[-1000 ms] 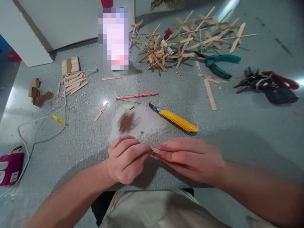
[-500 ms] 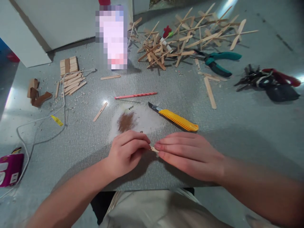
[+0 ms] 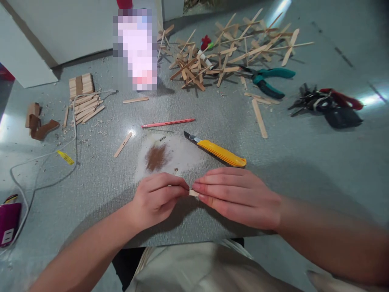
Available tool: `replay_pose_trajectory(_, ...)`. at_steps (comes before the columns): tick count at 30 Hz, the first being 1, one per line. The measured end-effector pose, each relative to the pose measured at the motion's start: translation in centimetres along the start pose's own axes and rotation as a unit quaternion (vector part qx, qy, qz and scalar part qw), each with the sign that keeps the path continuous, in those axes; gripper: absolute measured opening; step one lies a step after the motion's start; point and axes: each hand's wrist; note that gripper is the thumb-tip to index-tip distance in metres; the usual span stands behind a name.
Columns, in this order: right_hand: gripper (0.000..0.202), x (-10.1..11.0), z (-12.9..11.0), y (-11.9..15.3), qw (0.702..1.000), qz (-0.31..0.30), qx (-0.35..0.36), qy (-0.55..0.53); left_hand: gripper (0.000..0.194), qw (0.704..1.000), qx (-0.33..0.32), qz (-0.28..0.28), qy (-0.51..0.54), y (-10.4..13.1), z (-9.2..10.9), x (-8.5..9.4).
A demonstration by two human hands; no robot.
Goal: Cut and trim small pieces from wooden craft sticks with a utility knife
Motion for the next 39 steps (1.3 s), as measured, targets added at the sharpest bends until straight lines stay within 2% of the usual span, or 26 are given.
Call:
replay_pose_trajectory(4, 0.018, -0.5, 0.1, -0.1, 0.998, 0.018, -0.028, -0.046, 0.015, 1.000, -0.003, -0.001, -0.017, 0.0, -0.1, -0.1)
replay_pose_trajectory(8, 0.014, -1.5, 0.8, -0.1, 0.993, 0.039, -0.053, -0.095, 0.013, 0.999, 0.025, 0.012, -0.047, 0.1, -0.6, -0.5)
replay_pose_trajectory(14, 0.022, -2.1, 2.2, -0.1, 0.990, -0.040, -0.114, -0.068, 0.013, 0.984, 0.102, 0.023, -0.147, 0.7, -2.7, -0.1)
replay_pose_trajectory(18, 0.022, -1.8, 3.5, 0.2, 0.984, -0.054, -0.170, -0.029, 0.019, 0.973, 0.122, -0.010, -0.195, 0.9, -4.5, 1.2)
replay_pose_trajectory(20, 0.022, -1.5, 4.2, 0.5, 0.974, -0.072, -0.217, -0.002, 0.017, 0.971, 0.111, -0.043, -0.207, 1.0, -5.1, 1.9)
replay_pose_trajectory(23, 0.027, -1.1, 4.5, 1.4, 0.943, -0.101, -0.314, 0.044, 0.016, 0.967, 0.092, -0.082, -0.221, 1.3, -5.5, 3.1)
replay_pose_trajectory(25, 0.035, -1.1, 4.2, 2.2, 0.925, -0.119, -0.356, 0.051, 0.017, 0.964, 0.094, -0.090, -0.233, 1.6, -5.7, 3.7)
replay_pose_trajectory(27, 0.032, -1.2, 3.9, 3.2, 0.915, -0.127, -0.381, 0.039, 0.017, 0.960, 0.101, -0.092, -0.245, 1.9, -6.0, 4.0)
replay_pose_trajectory(30, 0.027, -1.1, 3.5, 4.3, 0.905, -0.106, -0.411, -0.001, 0.015, 0.955, 0.112, -0.101, -0.254, 2.2, -6.9, 3.9)
replay_pose_trajectory(33, 0.037, -0.4, 3.6, 4.4, 0.894, -0.054, -0.440, -0.068, 0.016, 0.949, 0.128, -0.107, -0.266, 2.2, -7.7, 3.8)
replay_pose_trajectory(36, 0.044, 0.4, 3.8, 3.2, 0.879, -0.008, -0.446, -0.167, 0.021, 0.936, 0.154, -0.106, -0.299, 1.8, -7.6, 3.8)
replay_pose_trajectory(39, 0.053, 0.7, 4.0, 1.1, 0.860, 0.028, -0.423, -0.283, 0.024, 0.919, 0.179, -0.111, -0.333, 1.4, -6.9, 4.0)
Point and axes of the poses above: each hand's wrist, its own y-axis away from the middle knuckle, its own x-axis out of the back of the hand, z = x × y, and after that the axes turned 12 degrees about -z, right-handed
